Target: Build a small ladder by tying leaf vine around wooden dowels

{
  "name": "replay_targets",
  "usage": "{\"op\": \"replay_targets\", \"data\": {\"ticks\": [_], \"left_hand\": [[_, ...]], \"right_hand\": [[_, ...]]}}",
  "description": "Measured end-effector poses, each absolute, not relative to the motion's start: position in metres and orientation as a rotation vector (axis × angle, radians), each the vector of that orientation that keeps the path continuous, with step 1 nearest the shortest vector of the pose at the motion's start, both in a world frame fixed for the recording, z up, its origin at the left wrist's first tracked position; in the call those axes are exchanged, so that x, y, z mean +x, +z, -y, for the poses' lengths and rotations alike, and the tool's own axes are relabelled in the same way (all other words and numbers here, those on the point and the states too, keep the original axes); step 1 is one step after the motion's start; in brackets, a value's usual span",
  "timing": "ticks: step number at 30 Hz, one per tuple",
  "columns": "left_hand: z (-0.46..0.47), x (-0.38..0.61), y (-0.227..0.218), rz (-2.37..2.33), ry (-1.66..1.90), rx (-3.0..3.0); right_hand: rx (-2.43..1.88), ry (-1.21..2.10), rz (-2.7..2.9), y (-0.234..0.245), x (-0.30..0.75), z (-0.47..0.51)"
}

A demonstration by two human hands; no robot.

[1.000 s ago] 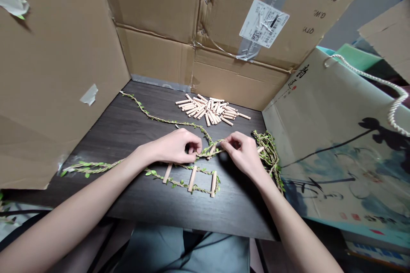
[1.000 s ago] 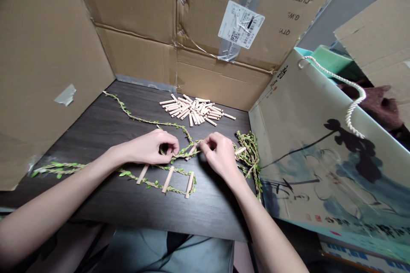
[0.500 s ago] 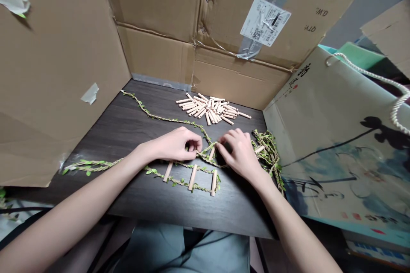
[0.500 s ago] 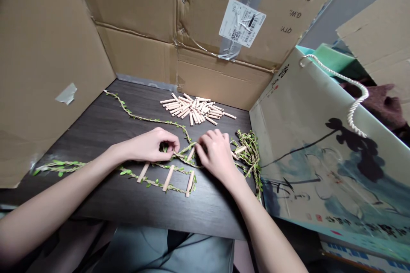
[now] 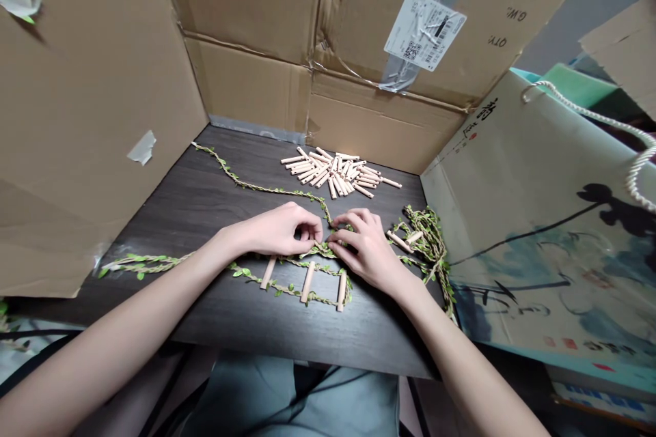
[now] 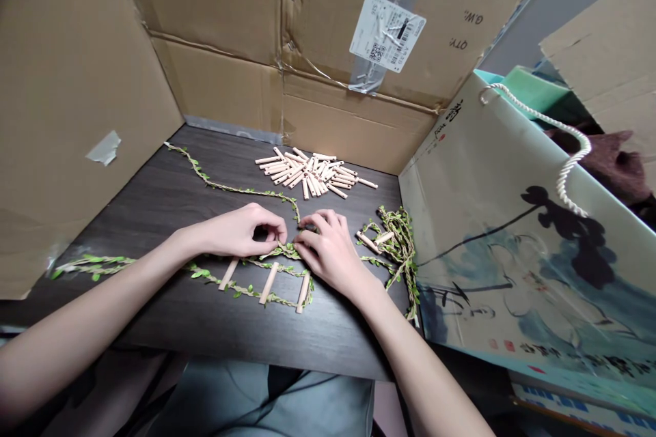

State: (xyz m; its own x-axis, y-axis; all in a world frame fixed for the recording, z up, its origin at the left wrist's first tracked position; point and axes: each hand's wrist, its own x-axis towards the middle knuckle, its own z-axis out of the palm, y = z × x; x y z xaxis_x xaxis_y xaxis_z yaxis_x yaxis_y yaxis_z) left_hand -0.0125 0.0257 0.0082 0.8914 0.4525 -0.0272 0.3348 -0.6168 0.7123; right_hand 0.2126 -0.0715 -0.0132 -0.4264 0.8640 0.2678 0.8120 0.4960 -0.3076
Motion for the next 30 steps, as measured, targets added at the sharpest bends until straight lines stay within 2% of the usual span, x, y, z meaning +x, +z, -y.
{"op": "replay_targets", "data": {"ticks": [4, 9, 25, 30], "left_hand": [[-0.026, -0.013, 0.011, -0.556, 0.166, 2.248], [-0.028, -0.015, 0.011, -0.531, 0.169, 2.203], [-0.031, -0.015, 0.010, -0.526, 0.166, 2.119], [-0.034, -0.015, 0.009, -0.542, 0.127, 2.111]], "right_hand": [[-1.466, 0.253, 2.295, -0.009, 0.215, 0.072], [-1.362, 0.429, 2.378, -0.002, 0.208, 0.076], [-1.533, 0.358, 2.473, -0.001, 0.209, 0.075], [-1.584, 0.516, 2.324, 0.003, 0.217, 0.075]]}}
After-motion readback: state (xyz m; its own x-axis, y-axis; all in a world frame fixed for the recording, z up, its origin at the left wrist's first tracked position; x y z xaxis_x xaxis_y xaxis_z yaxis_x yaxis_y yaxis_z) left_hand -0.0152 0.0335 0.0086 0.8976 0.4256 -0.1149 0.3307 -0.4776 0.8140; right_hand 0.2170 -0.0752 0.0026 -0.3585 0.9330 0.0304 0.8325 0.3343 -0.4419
